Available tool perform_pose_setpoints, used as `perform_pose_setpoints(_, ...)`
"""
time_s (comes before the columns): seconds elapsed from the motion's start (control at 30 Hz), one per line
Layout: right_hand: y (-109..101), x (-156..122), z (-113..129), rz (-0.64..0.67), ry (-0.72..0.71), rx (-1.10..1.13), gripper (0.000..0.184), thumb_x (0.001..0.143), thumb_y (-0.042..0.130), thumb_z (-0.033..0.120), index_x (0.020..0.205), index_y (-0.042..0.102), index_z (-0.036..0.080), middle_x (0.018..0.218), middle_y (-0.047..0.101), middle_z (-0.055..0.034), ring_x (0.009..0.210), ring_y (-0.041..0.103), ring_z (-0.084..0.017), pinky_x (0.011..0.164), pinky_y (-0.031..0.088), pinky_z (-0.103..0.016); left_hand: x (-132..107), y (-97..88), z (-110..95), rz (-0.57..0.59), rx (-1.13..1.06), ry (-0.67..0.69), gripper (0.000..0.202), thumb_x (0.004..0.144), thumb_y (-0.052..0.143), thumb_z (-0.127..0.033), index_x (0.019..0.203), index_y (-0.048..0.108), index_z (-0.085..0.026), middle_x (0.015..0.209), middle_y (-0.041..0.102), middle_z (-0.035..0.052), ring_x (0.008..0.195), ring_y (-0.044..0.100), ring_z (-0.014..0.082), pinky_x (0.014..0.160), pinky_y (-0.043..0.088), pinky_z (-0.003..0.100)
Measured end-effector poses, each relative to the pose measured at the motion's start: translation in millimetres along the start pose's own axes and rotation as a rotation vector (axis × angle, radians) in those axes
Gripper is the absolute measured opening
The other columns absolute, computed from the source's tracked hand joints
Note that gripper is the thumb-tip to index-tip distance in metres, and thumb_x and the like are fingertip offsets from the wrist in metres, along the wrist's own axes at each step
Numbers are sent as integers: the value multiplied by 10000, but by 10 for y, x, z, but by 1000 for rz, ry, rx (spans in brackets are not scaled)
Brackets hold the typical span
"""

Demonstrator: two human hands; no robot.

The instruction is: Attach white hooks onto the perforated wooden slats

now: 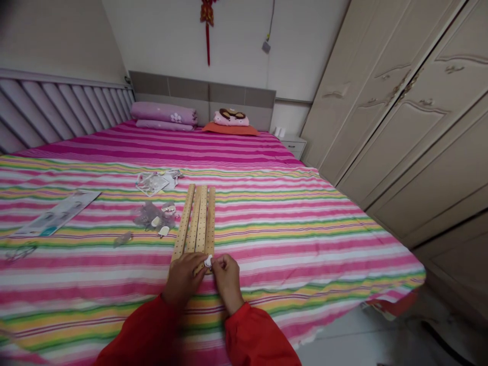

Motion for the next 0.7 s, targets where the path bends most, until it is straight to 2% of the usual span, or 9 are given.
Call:
perform_pose_setpoints(0.17,-8,22,20,-30,-13,-92,279,644,619,385,493,459,214,469,432,59,481,399,-116,501,321,-257,42,23,4,18,-15,11,230,791,568,-191,973,695,-251,1022,704,42,974,593,227,846,402,364)
perform_pose_setpoints(0.3,-9,29,1,-37,-12,-111,295,642,623,381,481,438,216,460,416,64,473,386,-111,492,312,-253,54,17,27,26,13,-4,230,787,588,-216,991,689,-249,1014,703,44,966,600,232,825,407,367)
perform_pose_setpoints(0.4,-2,35,-46,-43,-6,-72,270,639,640,376,511,474,206,468,452,60,473,419,-112,489,337,-246,45,-14,20,25,64,-15,217,791,594,-245,985,690,-245,989,703,51,950,606,231,822,413,365)
perform_pose_setpoints(0.57,46,40,-137,-4,16,56,198,640,658,362,679,592,179,521,558,39,508,524,-132,508,418,-245,36,-16,9,37,68,-47,219,794,580,-216,986,684,-229,965,702,50,939,623,225,817,446,370)
perform_pose_setpoints(0.7,23,35,-132,-25,8,54,191,624,675,347,616,591,176,536,588,20,520,540,-135,517,435,-249,51,45,45,15,-63,-47,231,762,571,-143,960,678,-196,934,704,57,891,640,202,793,490,341)
Point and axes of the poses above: each hand's wrist, its own x-axis towards the middle knuckle, its own y-axis out of the palm, z = x × y, the point moved 7 cm from there along x, towards the middle knuckle
